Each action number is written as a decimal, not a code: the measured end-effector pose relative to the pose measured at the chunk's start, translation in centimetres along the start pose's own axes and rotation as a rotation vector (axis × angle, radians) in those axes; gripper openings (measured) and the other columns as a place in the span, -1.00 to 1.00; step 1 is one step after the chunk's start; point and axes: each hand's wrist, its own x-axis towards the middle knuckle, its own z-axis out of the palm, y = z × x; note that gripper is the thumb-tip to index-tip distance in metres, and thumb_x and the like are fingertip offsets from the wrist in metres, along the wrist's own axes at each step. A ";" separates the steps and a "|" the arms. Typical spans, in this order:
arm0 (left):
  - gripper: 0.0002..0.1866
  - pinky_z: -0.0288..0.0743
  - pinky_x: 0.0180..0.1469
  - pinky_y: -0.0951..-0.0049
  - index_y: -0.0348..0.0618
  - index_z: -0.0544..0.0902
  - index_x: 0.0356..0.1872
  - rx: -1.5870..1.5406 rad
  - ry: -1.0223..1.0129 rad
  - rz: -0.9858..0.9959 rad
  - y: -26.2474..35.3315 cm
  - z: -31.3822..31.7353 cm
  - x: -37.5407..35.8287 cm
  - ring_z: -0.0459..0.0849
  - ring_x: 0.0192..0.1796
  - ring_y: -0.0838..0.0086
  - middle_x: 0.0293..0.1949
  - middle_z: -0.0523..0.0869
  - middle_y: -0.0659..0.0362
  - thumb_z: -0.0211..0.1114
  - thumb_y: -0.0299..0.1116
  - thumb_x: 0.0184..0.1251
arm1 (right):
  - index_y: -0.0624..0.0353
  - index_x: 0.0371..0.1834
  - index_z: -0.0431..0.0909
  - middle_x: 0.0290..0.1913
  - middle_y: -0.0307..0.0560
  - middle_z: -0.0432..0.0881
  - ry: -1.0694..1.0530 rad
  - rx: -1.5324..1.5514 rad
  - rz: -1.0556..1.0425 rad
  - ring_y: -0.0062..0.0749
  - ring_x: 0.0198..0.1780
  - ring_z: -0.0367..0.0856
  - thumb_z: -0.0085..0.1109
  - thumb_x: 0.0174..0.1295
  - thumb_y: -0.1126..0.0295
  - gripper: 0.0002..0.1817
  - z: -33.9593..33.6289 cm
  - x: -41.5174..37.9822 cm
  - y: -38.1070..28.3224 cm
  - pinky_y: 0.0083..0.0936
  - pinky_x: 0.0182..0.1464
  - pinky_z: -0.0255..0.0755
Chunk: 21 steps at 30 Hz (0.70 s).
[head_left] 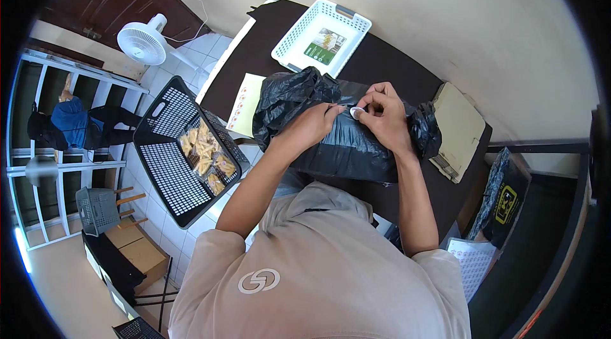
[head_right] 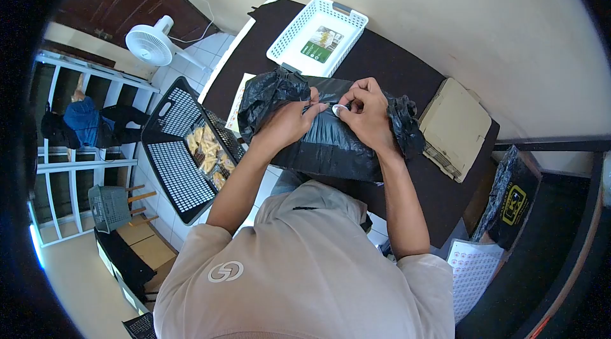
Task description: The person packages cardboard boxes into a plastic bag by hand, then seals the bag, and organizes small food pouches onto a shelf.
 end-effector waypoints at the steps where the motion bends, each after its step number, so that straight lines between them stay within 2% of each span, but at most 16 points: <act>1: -0.54 0.43 0.07 0.11 -0.31 0.67 -0.09 0.001 -0.025 -0.037 0.3 -0.2 -0.1 0.61 0.00 -0.16 -0.16 0.65 -0.32 0.09 -0.05 0.43 | 0.30 -0.41 0.63 -0.21 -0.18 0.41 -0.006 -0.020 -0.002 -0.59 -0.42 0.42 0.39 -0.11 0.58 -0.83 0.0 0.0 -0.1 -0.59 -0.34 0.36; 5: -0.51 0.44 0.06 0.08 -0.29 0.69 -0.09 -0.017 -0.041 -0.055 0.3 -0.1 -0.1 0.61 -0.01 -0.18 -0.19 0.63 -0.38 0.06 0.00 0.43 | 0.28 -0.40 0.62 -0.20 -0.15 0.42 -0.017 -0.083 0.050 -0.54 -0.42 0.44 0.40 -0.11 0.58 -0.82 0.0 0.1 -0.8 -0.55 -0.32 0.38; 7: -0.50 0.44 0.07 0.09 -0.29 0.70 -0.09 -0.014 -0.042 -0.053 0.2 -0.1 -0.1 0.61 -0.01 -0.18 -0.18 0.64 -0.37 0.06 0.01 0.44 | 0.29 -0.34 0.58 -0.18 -0.18 0.41 -0.024 -0.141 0.070 -0.60 -0.44 0.40 0.42 -0.10 0.59 -0.76 0.0 0.3 -1.0 -0.60 -0.33 0.36; 12: -0.49 0.43 0.08 0.09 -0.29 0.68 -0.09 -0.007 -0.044 -0.033 0.9 -0.6 -0.2 0.61 0.00 -0.18 -0.18 0.64 -0.36 0.04 0.02 0.45 | 0.23 -0.26 0.51 -0.20 -0.13 0.45 0.015 -0.180 0.110 -0.54 -0.47 0.43 0.44 -0.12 0.57 -0.66 -0.2 0.6 -2.1 -0.53 -0.35 0.39; 14: -0.49 0.40 0.20 0.20 -0.41 0.59 0.03 0.017 -0.160 -0.088 2.0 -1.3 -0.4 0.55 0.13 -0.12 0.01 0.61 -0.30 -0.02 -0.07 0.51 | 0.21 -0.25 0.49 -0.22 -0.13 0.46 0.009 -0.227 0.130 -0.53 -0.49 0.43 0.44 -0.13 0.56 -0.64 -0.2 0.8 -2.1 -0.51 -0.37 0.40; 15: -0.49 0.40 0.20 0.20 -0.41 0.59 0.03 0.017 -0.160 -0.088 1.8 -1.1 -0.3 0.55 0.13 -0.12 0.01 0.61 -0.30 -0.02 -0.07 0.51 | 0.21 -0.26 0.49 -0.25 -0.13 0.47 0.008 -0.247 0.145 -0.53 -0.51 0.43 0.45 -0.13 0.54 -0.64 -0.2 0.8 -2.0 -0.50 -0.38 0.39; 17: -0.55 0.41 0.09 0.10 -0.31 0.61 -0.04 0.022 -0.095 -0.091 1.2 -0.6 -0.2 0.57 0.05 -0.16 -0.15 0.61 -0.38 0.06 -0.06 0.46 | 0.21 -0.27 0.50 -0.28 -0.13 0.47 0.007 -0.264 0.156 -0.53 -0.53 0.42 0.46 -0.13 0.52 -0.65 0.0 1.1 -1.6 -0.50 -0.40 0.38; 21: -0.55 0.40 0.11 0.12 -0.34 0.61 -0.04 -0.029 -0.096 -0.064 0.8 -0.4 -0.2 0.54 0.07 -0.18 -0.11 0.60 -0.37 0.07 -0.07 0.45 | 0.20 -0.27 0.50 -0.28 -0.10 0.48 0.072 -0.284 0.054 -0.51 -0.54 0.42 0.47 -0.13 0.46 -0.64 0.4 1.1 -0.5 -0.49 -0.41 0.37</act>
